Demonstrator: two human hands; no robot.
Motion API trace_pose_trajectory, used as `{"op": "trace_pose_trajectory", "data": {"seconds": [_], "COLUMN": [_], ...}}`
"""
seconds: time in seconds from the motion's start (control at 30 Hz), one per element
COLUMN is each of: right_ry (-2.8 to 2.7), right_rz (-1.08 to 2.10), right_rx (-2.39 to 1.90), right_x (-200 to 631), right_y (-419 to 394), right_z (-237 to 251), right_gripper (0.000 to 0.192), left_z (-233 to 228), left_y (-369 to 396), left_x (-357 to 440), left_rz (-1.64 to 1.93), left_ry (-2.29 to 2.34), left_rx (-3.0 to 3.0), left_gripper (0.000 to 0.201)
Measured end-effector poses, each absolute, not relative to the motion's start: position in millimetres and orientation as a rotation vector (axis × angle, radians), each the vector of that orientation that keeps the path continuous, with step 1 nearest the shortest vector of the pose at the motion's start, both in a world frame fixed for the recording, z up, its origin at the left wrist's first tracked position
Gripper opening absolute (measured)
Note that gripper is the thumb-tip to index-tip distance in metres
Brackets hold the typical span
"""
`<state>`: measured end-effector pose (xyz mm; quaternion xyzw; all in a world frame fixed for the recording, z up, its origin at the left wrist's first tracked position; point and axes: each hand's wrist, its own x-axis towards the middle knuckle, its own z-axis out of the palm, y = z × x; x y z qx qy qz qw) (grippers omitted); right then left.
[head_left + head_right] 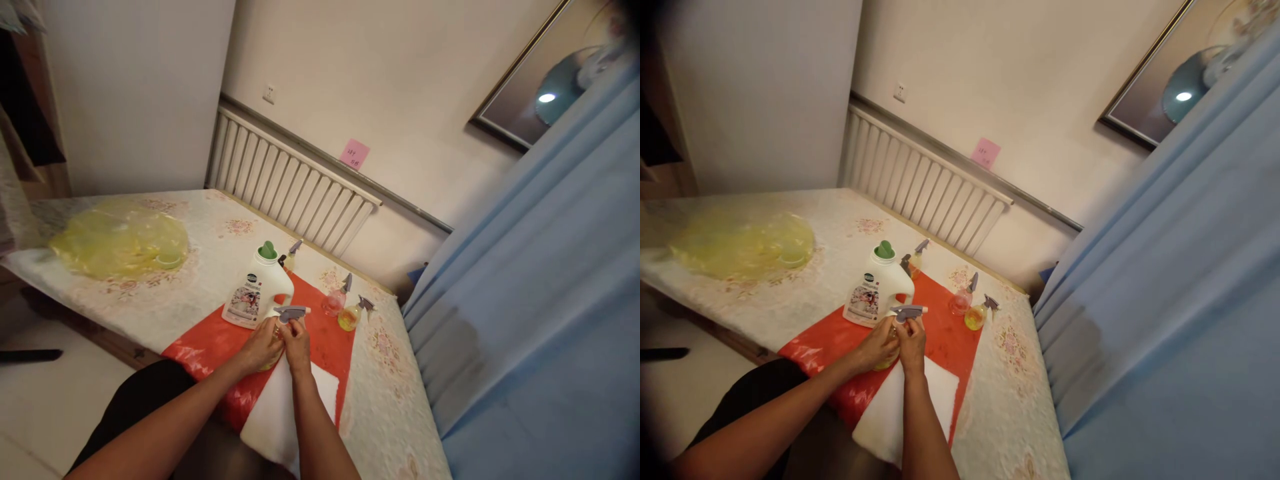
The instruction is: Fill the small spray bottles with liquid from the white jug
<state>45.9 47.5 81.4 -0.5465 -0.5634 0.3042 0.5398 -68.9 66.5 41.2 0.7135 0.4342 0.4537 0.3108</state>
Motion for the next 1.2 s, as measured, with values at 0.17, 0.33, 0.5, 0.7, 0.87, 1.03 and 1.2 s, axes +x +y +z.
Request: {"op": "trace_pose_trajectory", "data": {"seconds": [0.17,0.33,0.5,0.7,0.87,1.03,1.2], "right_ry": [-1.340,-1.330,-1.324,-1.328,-1.313,-1.289,-1.257], "right_rz": [0.744,0.769,0.783,0.797,0.784,0.805,0.828], "right_rx": [-1.289,-1.290,-1.279,-1.263,-1.266,-1.262,-1.252], "right_x": [48,49,51,53,54,53,52], "right_y": [46,47,48,48,47,47,48], "right_z": [81,76,71,67,66,64,62], "right_gripper": [0.018,0.021,0.020,0.021,0.021,0.024,0.024], "left_z": [40,40,40,40,39,37,37], "left_y": [65,63,62,61,61,61,60], "left_x": [-69,-70,-70,-70,-70,-70,-71], "left_rz": [1.212,1.229,1.246,1.257,1.276,1.281,1.281], "left_ry": [1.144,1.150,1.147,1.126,1.118,1.132,1.122], "left_rx": [1.909,1.911,1.915,1.918,1.919,1.910,1.912], "left_gripper": [0.021,0.022,0.019,0.022,0.019,0.019,0.019]}}
